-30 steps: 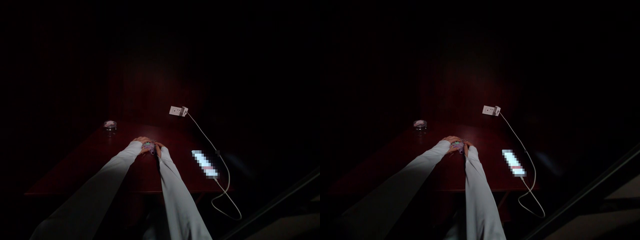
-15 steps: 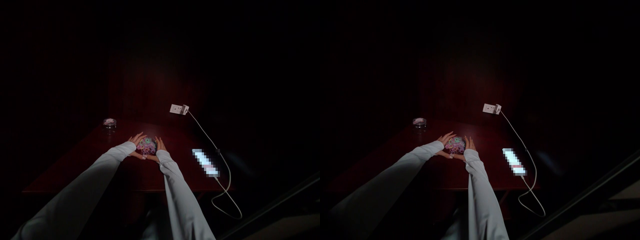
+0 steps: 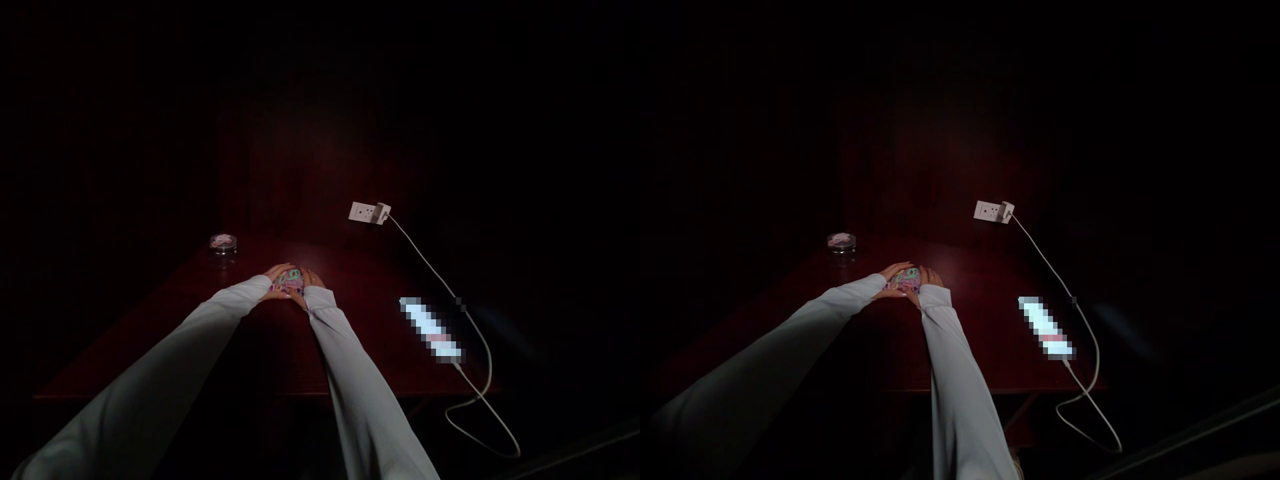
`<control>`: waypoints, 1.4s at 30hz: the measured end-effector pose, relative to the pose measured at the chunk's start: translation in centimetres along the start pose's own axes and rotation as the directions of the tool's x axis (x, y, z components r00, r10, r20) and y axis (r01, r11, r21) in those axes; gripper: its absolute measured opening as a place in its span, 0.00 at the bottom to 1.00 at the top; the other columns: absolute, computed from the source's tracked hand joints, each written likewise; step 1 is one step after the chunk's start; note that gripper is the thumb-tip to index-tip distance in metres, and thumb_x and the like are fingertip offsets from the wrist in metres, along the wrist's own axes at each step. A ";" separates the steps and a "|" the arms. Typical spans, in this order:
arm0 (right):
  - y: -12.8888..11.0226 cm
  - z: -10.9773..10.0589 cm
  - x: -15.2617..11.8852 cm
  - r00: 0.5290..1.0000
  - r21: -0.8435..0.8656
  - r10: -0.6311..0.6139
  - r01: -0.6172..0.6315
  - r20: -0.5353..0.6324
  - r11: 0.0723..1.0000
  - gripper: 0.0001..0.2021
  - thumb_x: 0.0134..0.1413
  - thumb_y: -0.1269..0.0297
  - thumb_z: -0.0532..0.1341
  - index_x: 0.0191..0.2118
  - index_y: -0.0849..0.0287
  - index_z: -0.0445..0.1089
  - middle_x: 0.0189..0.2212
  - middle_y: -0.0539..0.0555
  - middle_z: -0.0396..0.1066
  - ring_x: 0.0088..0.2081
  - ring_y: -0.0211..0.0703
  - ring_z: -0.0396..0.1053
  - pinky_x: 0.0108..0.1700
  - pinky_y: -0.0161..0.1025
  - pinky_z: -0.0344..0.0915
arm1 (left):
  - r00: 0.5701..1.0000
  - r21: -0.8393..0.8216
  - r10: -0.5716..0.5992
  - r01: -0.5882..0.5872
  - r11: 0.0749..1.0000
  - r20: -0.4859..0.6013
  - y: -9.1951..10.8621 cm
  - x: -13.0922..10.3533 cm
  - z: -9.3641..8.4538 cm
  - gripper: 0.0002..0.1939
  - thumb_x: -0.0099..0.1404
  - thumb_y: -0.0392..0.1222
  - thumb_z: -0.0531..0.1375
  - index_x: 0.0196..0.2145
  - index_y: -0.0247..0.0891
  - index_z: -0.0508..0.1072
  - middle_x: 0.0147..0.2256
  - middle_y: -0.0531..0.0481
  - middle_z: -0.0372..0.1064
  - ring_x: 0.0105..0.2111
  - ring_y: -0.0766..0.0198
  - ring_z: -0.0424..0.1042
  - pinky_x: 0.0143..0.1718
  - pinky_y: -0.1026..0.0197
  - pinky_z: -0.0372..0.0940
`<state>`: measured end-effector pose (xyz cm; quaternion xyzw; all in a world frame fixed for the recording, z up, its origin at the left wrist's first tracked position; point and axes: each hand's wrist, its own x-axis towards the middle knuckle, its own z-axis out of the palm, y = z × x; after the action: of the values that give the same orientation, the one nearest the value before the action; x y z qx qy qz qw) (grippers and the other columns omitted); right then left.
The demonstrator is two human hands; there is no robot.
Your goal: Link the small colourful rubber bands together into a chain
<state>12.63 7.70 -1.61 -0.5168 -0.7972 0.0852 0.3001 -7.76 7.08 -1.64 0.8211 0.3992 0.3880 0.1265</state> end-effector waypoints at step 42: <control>1.9 -3.9 -0.3 0.994 0.315 0.061 -0.030 -0.089 0.949 0.07 0.51 0.59 0.69 0.36 0.53 0.81 0.33 0.51 0.78 0.39 0.45 0.71 0.48 0.42 0.66 | 0.998 0.447 0.010 -0.037 0.894 0.064 3.4 1.7 -3.6 0.09 0.68 0.44 0.62 0.43 0.47 0.81 0.51 0.50 0.78 0.52 0.51 0.67 0.54 0.49 0.56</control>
<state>16.38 7.58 0.57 -0.4847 -0.7457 0.1920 0.4149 -7.92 5.76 3.44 0.8441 0.4639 0.2622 -0.0589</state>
